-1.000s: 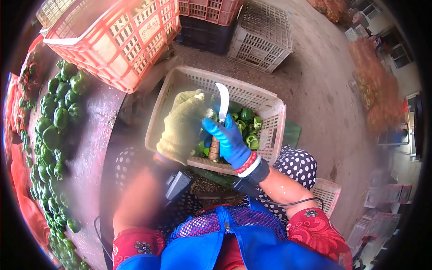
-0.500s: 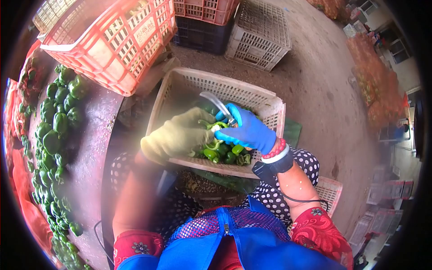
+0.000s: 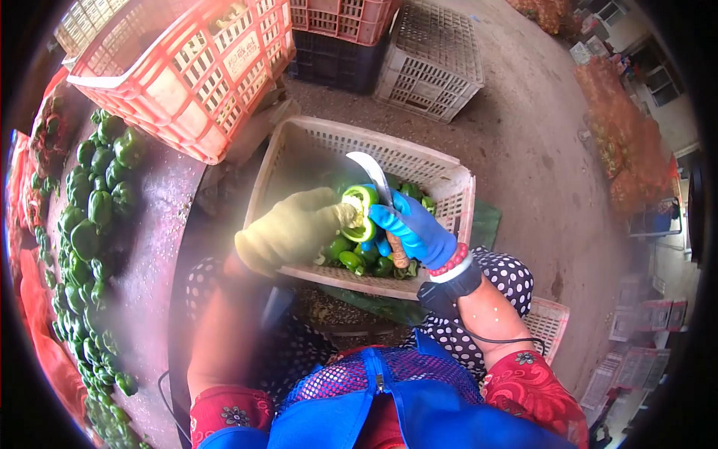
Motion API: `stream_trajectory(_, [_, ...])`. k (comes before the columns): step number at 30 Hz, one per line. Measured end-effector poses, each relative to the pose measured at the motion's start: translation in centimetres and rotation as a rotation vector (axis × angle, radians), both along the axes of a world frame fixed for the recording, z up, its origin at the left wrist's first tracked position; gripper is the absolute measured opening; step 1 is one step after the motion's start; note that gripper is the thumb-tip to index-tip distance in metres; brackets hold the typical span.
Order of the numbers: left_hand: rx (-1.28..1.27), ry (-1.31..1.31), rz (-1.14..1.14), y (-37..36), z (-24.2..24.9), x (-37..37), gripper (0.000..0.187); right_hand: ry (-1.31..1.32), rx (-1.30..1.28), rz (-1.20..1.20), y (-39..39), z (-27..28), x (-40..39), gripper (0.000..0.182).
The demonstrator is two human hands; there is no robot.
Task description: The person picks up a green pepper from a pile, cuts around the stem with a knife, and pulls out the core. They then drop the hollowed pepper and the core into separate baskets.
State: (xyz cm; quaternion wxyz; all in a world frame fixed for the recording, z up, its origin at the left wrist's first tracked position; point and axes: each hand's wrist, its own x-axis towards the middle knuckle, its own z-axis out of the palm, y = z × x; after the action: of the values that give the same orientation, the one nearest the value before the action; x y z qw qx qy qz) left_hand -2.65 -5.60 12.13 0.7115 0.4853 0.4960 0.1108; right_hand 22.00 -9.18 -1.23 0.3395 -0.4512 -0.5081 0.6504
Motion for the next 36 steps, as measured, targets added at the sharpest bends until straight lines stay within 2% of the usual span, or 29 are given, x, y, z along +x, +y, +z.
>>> stream_trajectory(1, [0.027, 0.090, -0.078, 0.0, -0.3, 0.1, 0.050, -0.056, 0.025, 0.023, 0.0, 0.5, 0.0, 0.049])
stream_trajectory(4, [0.365, 0.177, -0.188, -0.5, -2.8, 0.2, 0.045, -0.177, 0.117, 0.014, -0.3, 1.5, -0.7, 0.048])
stream_trajectory(5, [0.352, 0.243, -0.086, -1.4, -2.5, 0.7, 0.042, -0.198, 0.135, -0.014, -0.5, 1.4, -1.1, 0.047])
stream_trajectory(8, [0.611, 0.403, -0.055, -2.7, -3.7, 1.2, 0.039, -0.218, 0.168, -0.087, -0.8, -0.5, -1.8, 0.046])
stream_trajectory(9, [0.868, 0.426, -0.108, -3.0, -5.6, 0.8, 0.039, -0.211, 0.189, -0.104, -0.7, -1.9, -2.0, 0.047])
stream_trajectory(10, [0.824, 0.390, -0.105, -2.9, -5.9, 0.7, 0.040, -0.204, 0.211, -0.121, -0.4, -1.7, -2.7, 0.048])
stream_trajectory(12, [0.744, 0.315, -0.097, -2.5, -5.9, 0.6, 0.041, -0.139, 0.042, -0.088, -0.2, -0.4, -2.3, 0.053])
stream_trajectory(15, [0.218, 0.124, 0.027, -1.4, -2.6, 0.6, 0.046, -0.053, -0.045, -0.037, 0.5, 1.3, -1.7, 0.061])
stream_trajectory(17, [0.112, -0.011, 0.057, -1.5, -1.3, 0.3, 0.049, 0.025, -0.167, 0.090, 1.1, 5.7, -2.0, 0.064])
stream_trajectory(18, [0.061, -0.076, 0.072, -1.5, -1.1, 0.2, 0.051, 0.022, -0.087, 0.013, 0.8, 4.8, -2.3, 0.063])
stream_trajectory(19, [0.057, -0.124, 0.062, -1.5, -1.3, 0.1, 0.052, 0.021, -0.007, -0.064, 0.3, 3.1, -2.7, 0.062])
stream_trajectory(23, [-0.006, -0.270, 0.019, -1.0, -0.8, -0.2, 0.052, 0.123, 0.016, -0.185, -0.7, 1.6, -2.9, 0.057])
stream_trajectory(26, [-0.073, -0.354, 0.012, -0.9, -0.7, -0.2, 0.050, 0.195, -0.079, -0.172, -0.9, 1.7, -3.0, 0.055])
stream_trajectory(29, [-0.151, -0.518, 0.050, -1.1, -1.4, 0.1, 0.047, 0.450, -0.305, -0.110, -0.8, 2.8, -2.7, 0.053])
stream_trajectory(32, [-0.073, -0.520, 0.114, -1.2, -2.5, 0.9, 0.045, 0.713, -0.501, -0.027, -0.4, 4.2, -2.5, 0.051])
stream_trajectory(33, [-0.065, -0.569, 0.082, -1.2, -2.4, 0.9, 0.045, 0.714, -0.503, -0.037, -0.4, 4.2, -2.5, 0.050])
stream_trajectory(35, [0.259, -0.470, 0.191, -1.7, -4.7, 1.1, 0.044, 0.632, -0.444, -0.092, 0.1, 3.0, -2.5, 0.048])
stream_trajectory(36, [0.291, -0.468, 0.236, -1.8, -6.0, 1.3, 0.043, 0.581, -0.410, -0.131, 0.4, 1.9, -2.5, 0.047])
